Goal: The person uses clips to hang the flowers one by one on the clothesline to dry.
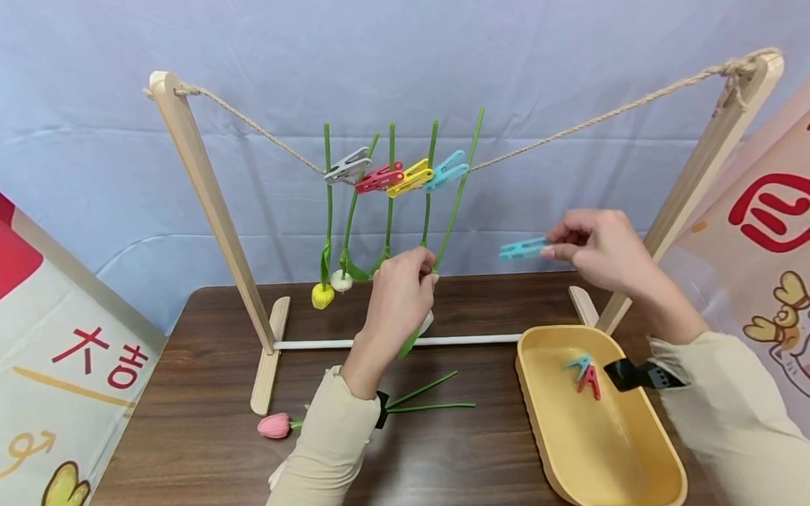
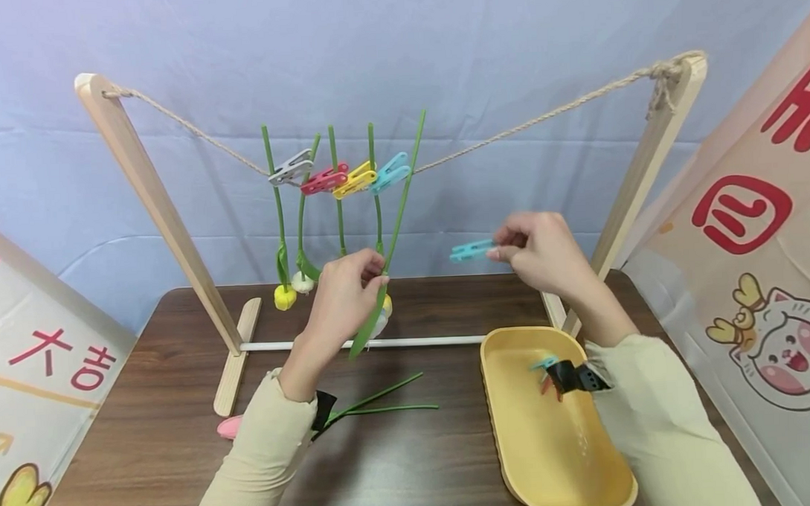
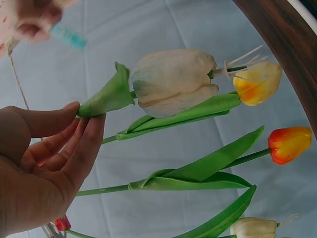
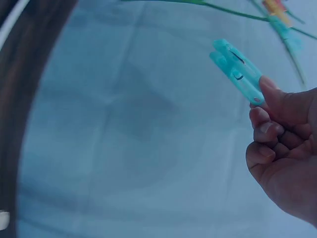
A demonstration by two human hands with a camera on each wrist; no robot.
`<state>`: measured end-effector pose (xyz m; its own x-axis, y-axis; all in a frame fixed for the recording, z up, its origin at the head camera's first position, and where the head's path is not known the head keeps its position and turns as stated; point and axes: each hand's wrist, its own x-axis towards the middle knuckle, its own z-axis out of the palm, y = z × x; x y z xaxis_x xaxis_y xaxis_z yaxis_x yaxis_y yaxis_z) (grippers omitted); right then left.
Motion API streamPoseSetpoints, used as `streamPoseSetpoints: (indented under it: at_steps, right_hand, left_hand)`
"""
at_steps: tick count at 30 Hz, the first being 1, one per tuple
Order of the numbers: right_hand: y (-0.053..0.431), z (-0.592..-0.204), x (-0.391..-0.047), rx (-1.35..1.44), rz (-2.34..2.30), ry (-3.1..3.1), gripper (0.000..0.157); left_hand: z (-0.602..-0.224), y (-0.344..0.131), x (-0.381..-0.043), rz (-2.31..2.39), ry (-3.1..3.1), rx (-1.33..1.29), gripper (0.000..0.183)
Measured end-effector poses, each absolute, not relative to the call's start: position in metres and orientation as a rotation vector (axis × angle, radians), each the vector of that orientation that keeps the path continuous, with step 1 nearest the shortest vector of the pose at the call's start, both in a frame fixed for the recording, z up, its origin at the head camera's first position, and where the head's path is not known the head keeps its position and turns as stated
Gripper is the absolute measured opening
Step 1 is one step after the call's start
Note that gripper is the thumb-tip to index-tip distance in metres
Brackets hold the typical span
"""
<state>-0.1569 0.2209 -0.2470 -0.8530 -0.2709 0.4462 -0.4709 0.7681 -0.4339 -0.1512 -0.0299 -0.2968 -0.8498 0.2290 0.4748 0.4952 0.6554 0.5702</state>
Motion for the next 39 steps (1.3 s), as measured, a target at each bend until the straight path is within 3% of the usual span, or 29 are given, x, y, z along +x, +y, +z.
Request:
streamPoseSetpoints:
  at_steps: [9, 16, 39]
  right_hand:
    - [0.187, -0.184, -0.161, 0.498, 0.737, -2.479, 0.008]
    - [0.167, -0.157, -0.167, 0.431, 0.683, -2.393, 0.01]
    - [0.143, -0.146, -0.186, 0.401, 0.644, -2.734, 0.009]
  left_hand:
    - [-0.297, -0.029, -0.153, -1.015, -2.499, -0.574, 0.006]
    - [-0.299, -0.028, -0.153, -1.004, -2.481, -0.588, 0.005]
    - [-0.295, -0.023, -0.153, -0.961, -2.439, -0.568, 0.008]
